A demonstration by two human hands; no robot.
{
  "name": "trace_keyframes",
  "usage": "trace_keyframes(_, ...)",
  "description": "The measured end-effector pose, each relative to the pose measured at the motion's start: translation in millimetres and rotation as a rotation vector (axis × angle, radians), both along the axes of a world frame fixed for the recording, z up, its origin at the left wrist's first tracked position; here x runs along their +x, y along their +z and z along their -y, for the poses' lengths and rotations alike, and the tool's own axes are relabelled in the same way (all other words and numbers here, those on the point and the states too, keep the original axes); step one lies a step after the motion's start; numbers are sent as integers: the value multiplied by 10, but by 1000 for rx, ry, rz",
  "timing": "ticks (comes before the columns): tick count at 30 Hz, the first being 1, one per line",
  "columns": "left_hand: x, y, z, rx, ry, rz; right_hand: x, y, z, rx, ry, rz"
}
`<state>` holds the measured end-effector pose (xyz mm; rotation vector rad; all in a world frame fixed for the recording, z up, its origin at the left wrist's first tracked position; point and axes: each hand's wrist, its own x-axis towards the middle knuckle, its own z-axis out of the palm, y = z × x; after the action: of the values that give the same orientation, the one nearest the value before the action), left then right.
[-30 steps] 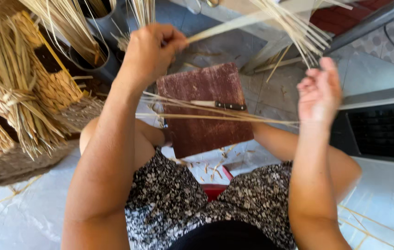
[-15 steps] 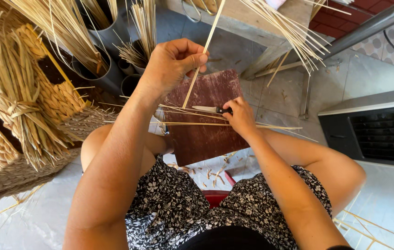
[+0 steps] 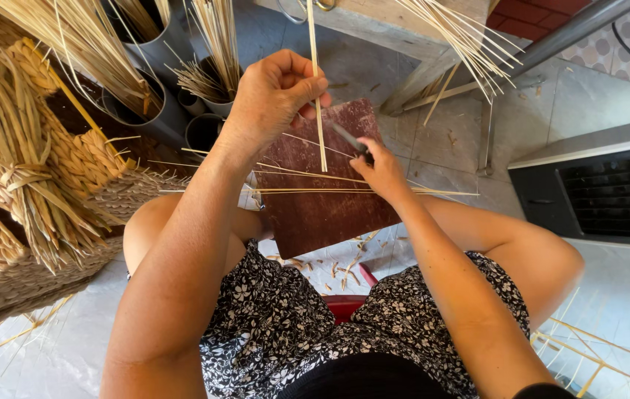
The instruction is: The person sits on a low stool and uses a small knife to shave and trim thin bamboo sticks, holding each stick against a wooden board on their lap. They work through sticks one at a time, rotating each to shave its surface, and set finished sticks aside.
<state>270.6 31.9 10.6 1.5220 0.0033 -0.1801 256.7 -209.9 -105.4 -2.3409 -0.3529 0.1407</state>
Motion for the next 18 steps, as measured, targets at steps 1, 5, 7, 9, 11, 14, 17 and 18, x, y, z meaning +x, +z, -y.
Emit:
trace_keyframes(1, -3, -7, 8, -27, -1, 1, -26, -2, -4, -36, 7, -50)
trace_keyframes(5, 27, -61, 49, -104, -9, 5, -134, -22, -47, -95, 42, -2)
trace_keyframes(7, 26, -115, 54, -86, -7, 13, -143, -26, -59, -65, 49, 37)
trace_keyframes(9, 51, -162, 48, -111, -21, 35, -114, -23, -52, -62, -58, 20)
trace_keyframes(11, 69, -204, 50, -180, -55, 61, -98, -29, -46, -90, -111, 24)
trace_keyframes(14, 82, -213, 72, -98, -20, 47, -102, -50, -50, -186, -88, 59)
trace_keyframes(17, 67, -156, 119, -17, -16, 17, -210, -58, -43, -214, 43, 46)
trace_keyframes(18, 40, -137, 144, -32, -10, 24, -248, -55, -25, -159, 2, -17)
